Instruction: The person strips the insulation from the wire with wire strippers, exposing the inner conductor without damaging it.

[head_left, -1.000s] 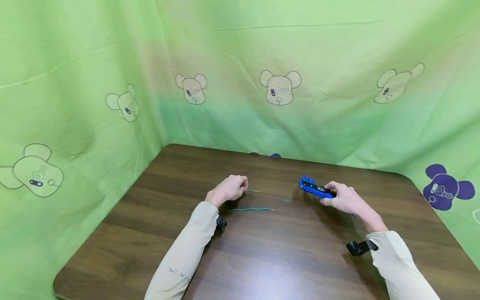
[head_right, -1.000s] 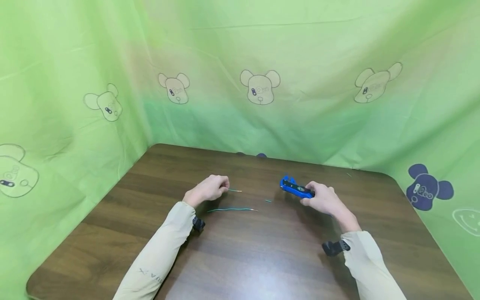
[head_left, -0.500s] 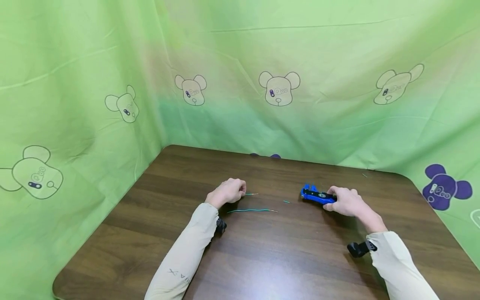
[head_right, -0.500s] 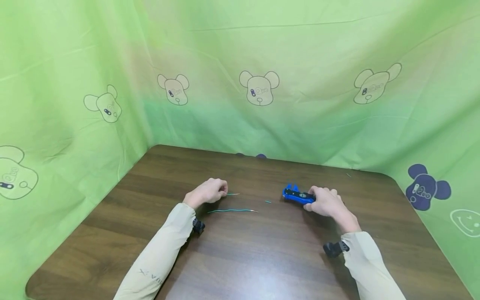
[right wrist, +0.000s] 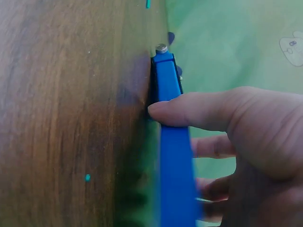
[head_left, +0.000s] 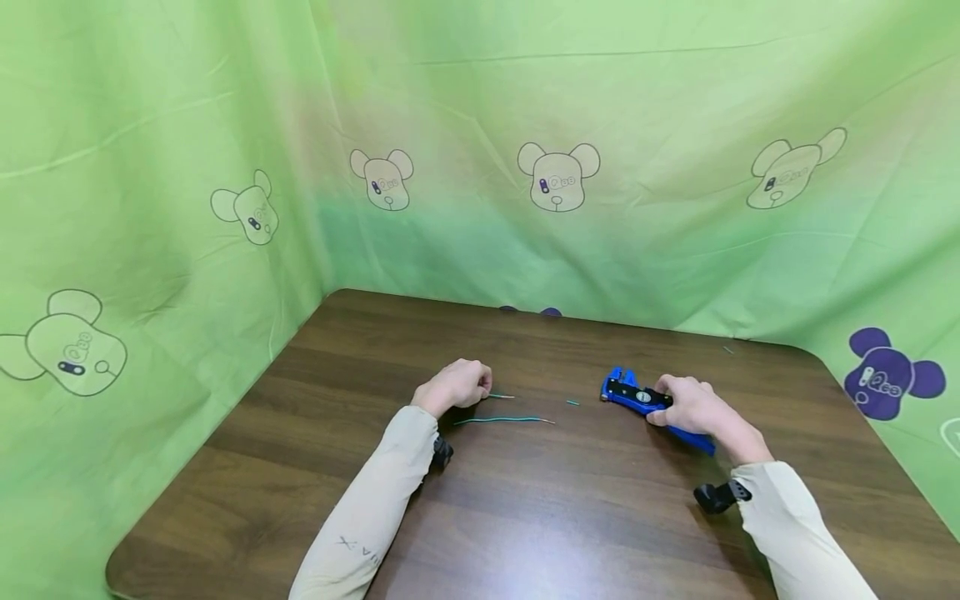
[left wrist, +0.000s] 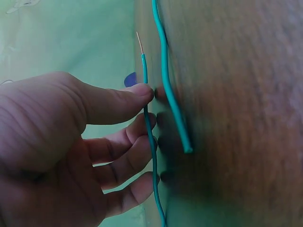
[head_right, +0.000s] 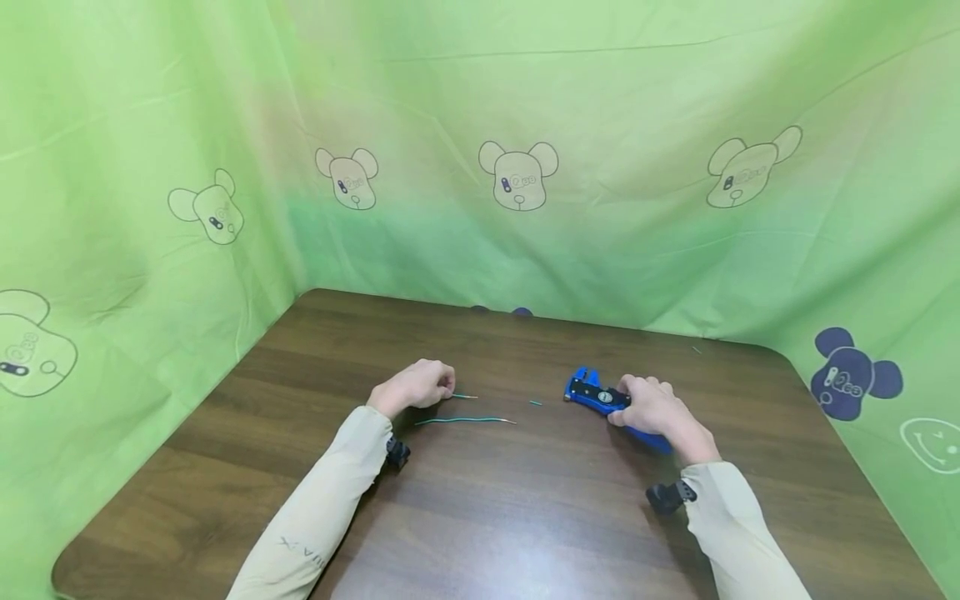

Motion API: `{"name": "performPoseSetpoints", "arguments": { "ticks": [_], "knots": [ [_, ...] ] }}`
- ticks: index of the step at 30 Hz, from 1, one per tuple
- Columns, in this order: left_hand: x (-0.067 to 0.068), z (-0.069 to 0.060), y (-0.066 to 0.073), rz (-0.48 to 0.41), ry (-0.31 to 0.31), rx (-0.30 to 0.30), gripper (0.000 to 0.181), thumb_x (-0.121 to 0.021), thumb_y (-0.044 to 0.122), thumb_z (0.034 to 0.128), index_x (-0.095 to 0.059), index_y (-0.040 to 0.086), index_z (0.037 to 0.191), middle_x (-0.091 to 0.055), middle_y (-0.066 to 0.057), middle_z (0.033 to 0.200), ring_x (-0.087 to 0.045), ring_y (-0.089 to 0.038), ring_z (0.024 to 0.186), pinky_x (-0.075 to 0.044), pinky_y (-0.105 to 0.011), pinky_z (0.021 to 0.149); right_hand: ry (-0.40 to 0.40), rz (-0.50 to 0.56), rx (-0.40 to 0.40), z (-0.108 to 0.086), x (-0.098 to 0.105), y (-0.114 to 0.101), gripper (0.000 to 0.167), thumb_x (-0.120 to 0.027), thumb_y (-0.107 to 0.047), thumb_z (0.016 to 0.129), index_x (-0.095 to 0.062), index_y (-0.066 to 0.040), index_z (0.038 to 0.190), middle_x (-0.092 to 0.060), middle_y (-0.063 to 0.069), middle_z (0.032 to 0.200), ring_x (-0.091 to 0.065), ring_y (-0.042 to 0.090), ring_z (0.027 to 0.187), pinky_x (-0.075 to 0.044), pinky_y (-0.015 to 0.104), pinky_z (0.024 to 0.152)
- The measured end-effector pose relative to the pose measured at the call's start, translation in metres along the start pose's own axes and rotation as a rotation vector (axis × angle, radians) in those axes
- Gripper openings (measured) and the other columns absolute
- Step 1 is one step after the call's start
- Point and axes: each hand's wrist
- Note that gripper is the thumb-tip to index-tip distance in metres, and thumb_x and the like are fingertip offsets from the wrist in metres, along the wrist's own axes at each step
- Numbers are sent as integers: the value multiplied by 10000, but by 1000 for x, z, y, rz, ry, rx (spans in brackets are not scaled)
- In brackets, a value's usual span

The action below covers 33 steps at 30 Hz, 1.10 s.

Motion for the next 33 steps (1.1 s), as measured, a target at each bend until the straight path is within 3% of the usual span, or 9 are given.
{"name": "performPoseSetpoints", "arguments": {
  "ticks": [10, 20, 27, 33],
  "knots": [
    [1, -1, -1, -6, -3, 13, 125, -638, 195, 947, -607, 183, 826, -574, 48, 812, -512, -124, 767, -416, -258, 696, 26, 107, 27, 1, 6, -4, 358, -689, -334, 887, -607, -10, 1019, -659, 92, 876, -605, 215, 801, -476, 368, 685],
    [2, -2, 2, -39, 13, 11, 101, -623, 274, 964, -651, 196, 906, -626, 59, 860, -544, -113, 770, -440, -265, 710, 41, 113, 36, -5, 12, -6, 283, -646, -334, 926, -619, -55, 967, -658, 17, 808, -575, 143, 750, -429, 311, 673],
    [11, -4, 2, -85, 40, -11, 150, -569, 294, 998, -661, 179, 969, -632, 54, 830, -548, -108, 723, -440, -263, 676, 69, 133, 44, -7, 18, -11, 250, -630, -332, 940, -643, -86, 985, -646, 4, 826, -559, 126, 754, -422, 297, 683],
    [19, -5, -1, -75, 82, -30, 159, -557, 278, 1005, -663, 161, 998, -644, 58, 864, -570, -108, 762, -463, -275, 723, 69, 174, 76, -6, 21, -18, 250, -622, -314, 949, -646, -72, 1008, -649, 20, 859, -562, 139, 779, -432, 305, 694]
  ]
}}
Point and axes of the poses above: each hand's wrist, its own z-axis towards the middle knuckle, its own x-axis out of the back of the hand, y = z × x
